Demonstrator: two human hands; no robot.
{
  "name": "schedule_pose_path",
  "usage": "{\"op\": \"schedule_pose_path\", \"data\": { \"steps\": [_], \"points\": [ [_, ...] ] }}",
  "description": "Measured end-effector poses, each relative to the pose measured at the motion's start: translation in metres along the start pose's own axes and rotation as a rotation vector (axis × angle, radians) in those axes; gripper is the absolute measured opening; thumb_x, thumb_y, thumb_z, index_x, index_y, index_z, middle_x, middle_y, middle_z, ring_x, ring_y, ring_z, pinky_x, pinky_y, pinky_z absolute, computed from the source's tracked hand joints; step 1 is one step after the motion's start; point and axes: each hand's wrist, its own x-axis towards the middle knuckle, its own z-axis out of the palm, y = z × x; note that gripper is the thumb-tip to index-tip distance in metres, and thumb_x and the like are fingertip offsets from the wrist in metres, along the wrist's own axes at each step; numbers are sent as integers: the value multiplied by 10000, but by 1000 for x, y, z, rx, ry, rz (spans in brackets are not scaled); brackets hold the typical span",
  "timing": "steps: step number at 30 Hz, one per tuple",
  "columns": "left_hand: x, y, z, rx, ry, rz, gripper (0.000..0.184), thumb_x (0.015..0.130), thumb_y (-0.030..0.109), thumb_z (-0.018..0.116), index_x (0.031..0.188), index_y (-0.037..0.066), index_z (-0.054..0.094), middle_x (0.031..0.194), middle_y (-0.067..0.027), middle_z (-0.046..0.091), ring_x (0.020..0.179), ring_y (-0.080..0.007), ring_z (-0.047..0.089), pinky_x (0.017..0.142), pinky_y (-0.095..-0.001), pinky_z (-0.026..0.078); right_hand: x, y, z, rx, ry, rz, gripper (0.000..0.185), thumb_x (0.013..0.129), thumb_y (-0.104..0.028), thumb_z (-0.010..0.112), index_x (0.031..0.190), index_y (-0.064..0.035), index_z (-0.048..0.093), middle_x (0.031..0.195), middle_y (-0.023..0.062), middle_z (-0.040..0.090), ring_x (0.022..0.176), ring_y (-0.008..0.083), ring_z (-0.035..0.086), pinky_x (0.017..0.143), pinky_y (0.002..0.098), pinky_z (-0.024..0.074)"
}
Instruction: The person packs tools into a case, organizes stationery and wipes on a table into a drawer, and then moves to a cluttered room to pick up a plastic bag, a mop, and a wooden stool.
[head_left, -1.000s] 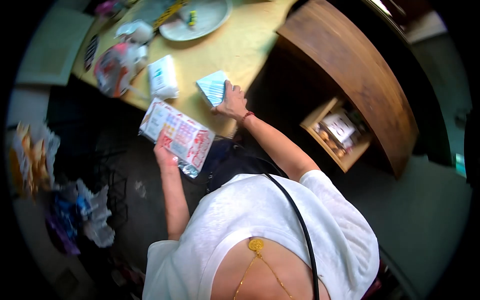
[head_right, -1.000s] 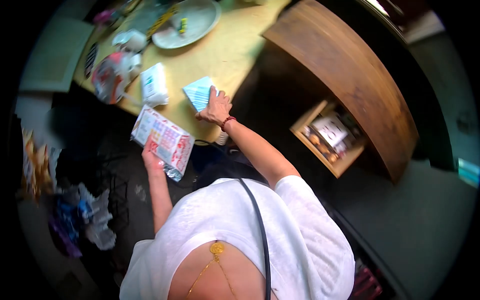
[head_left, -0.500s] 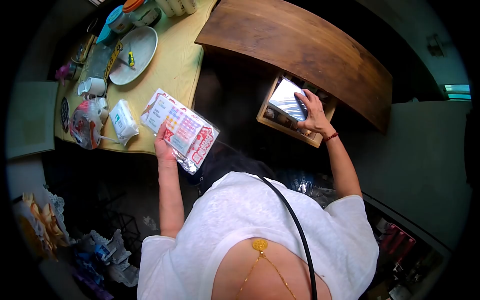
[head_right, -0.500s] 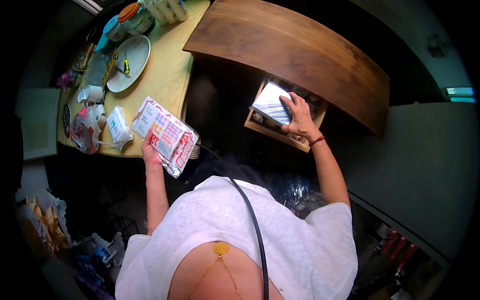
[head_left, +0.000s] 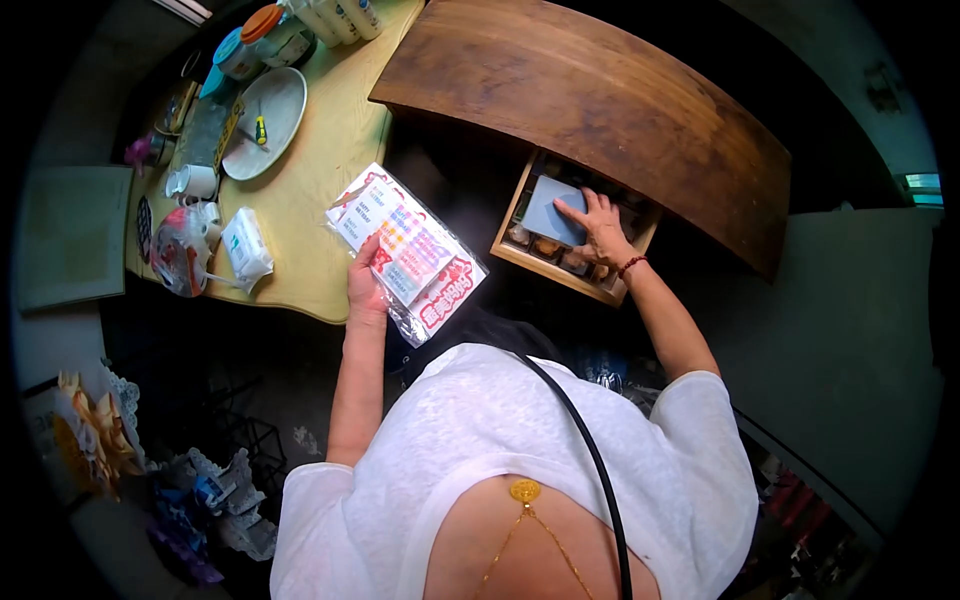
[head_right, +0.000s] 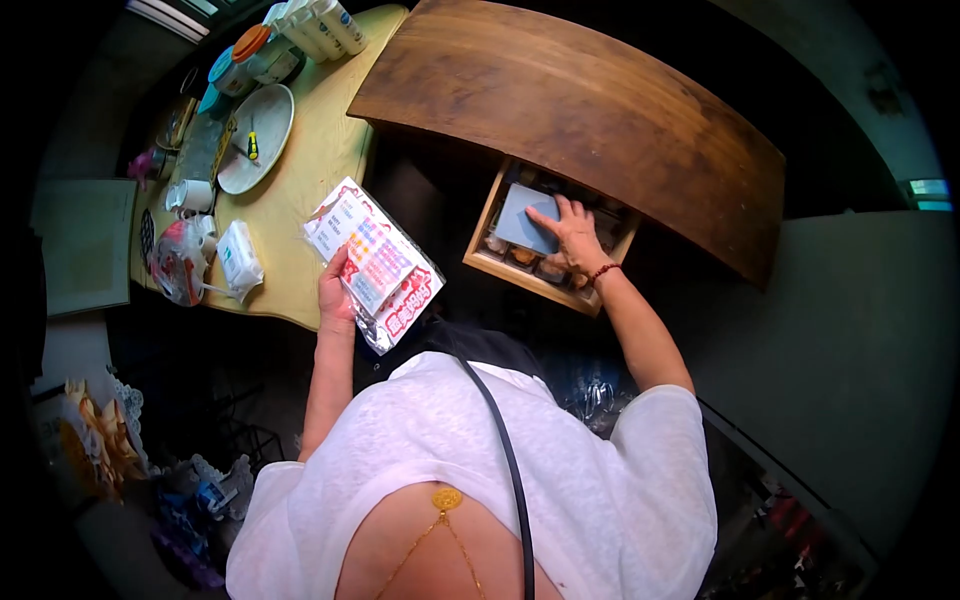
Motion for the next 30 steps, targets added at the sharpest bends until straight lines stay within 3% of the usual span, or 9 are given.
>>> {"op": "schedule_pose_path", "data": {
  "steps": [6, 10, 12, 13, 15, 18, 22, 24, 30],
  "points": [
    [3, 13, -8, 10, 5, -78, 388, 845, 92, 503, 1200, -39, 417, 1148, -183, 530, 1033, -282, 543, 906, -411, 433, 11, -61, 19, -18, 24, 100, 852, 499, -184, 733, 1276, -318, 408, 1345, 214, 249, 1210, 395, 268, 965, 566, 233],
    [7, 14, -12, 55, 26, -91, 390, 845, 91, 502, 1202, -38, 411, 1147, -184, 528, 1034, -285, 542, 905, -414, 434, -23, -111, 20, 65, 335, 71, 747, 587, -171, 706, 1261, -84, 395, 1363, 230, 219, 1268, 379, 207, 991, 548, 191],
    [5, 13, -9, 53, 1, -107, 393, 845, 92, 503, 1204, -37, 408, 1150, -184, 526, 1035, -285, 541, 906, -414, 434, -57, -125, 36, 277, 525, 64, 511, 627, -100, 658, 1111, -43, 504, 1191, 228, 436, 1084, 372, 441, 909, 415, 368],
    [6, 16, -17, 54, -18, -106, 397, 845, 94, 504, 1207, -36, 405, 1153, -183, 524, 1036, -285, 541, 907, -415, 434, -66, -132, 66, 424, 670, 44, 360, 661, -103, 633, 1004, -11, 567, 948, 198, 570, 870, 350, 556, 773, 362, 452],
    [7, 17, -18, 61, -8, -118, 400, 846, 94, 504, 1210, -36, 402, 1156, -183, 522, 1038, -285, 539, 908, -416, 433, -93, -142, 73, 888, 97, 508, 208, 737, -180, 615, 771, 24, 635, 673, 128, 626, 648, 266, 615, 607, 327, 482],
    [10, 19, -20, 71, -1, -144, 403, 846, 94, 504, 1213, -36, 399, 1162, -183, 519, 1043, -285, 537, 909, -418, 433, -94, -137, 100, 1853, -58, 914, 291, 829, -232, 580, 974, 20, 572, 925, 150, 630, 792, 241, 622, 692, 306, 511],
    [13, 23, -23, 107, 8, -169, 406, 846, 95, 506, 1214, -37, 400, 1167, -182, 518, 1046, -284, 536, 910, -417, 432, -60, -121, 139, 2686, 321, 956, 293, 809, -183, 611, 1012, 3, 511, 1029, 175, 546, 985, 282, 535, 843, 385, 467],
    [15, 24, -23, 127, 5, -170, 407, 845, 95, 508, 1214, -38, 401, 1166, -181, 519, 1044, -284, 537, 910, -416, 432, -50, -126, 145, 2581, 551, 1046, 253, 803, -166, 611, 973, -6, 512, 1020, 172, 544, 974, 285, 529, 824, 407, 478],
    [17, 22, -24, 130, -7, -172, 399, 849, 97, 500, 1212, -39, 404, 1165, -181, 521, 1040, -283, 539, 912, -414, 429, -61, -110, 109, 2629, 476, 974, 134, 789, -42, 576, 898, 14, 520, 966, 182, 553, 954, 309, 535, 830, 437, 483]
  ]
}}
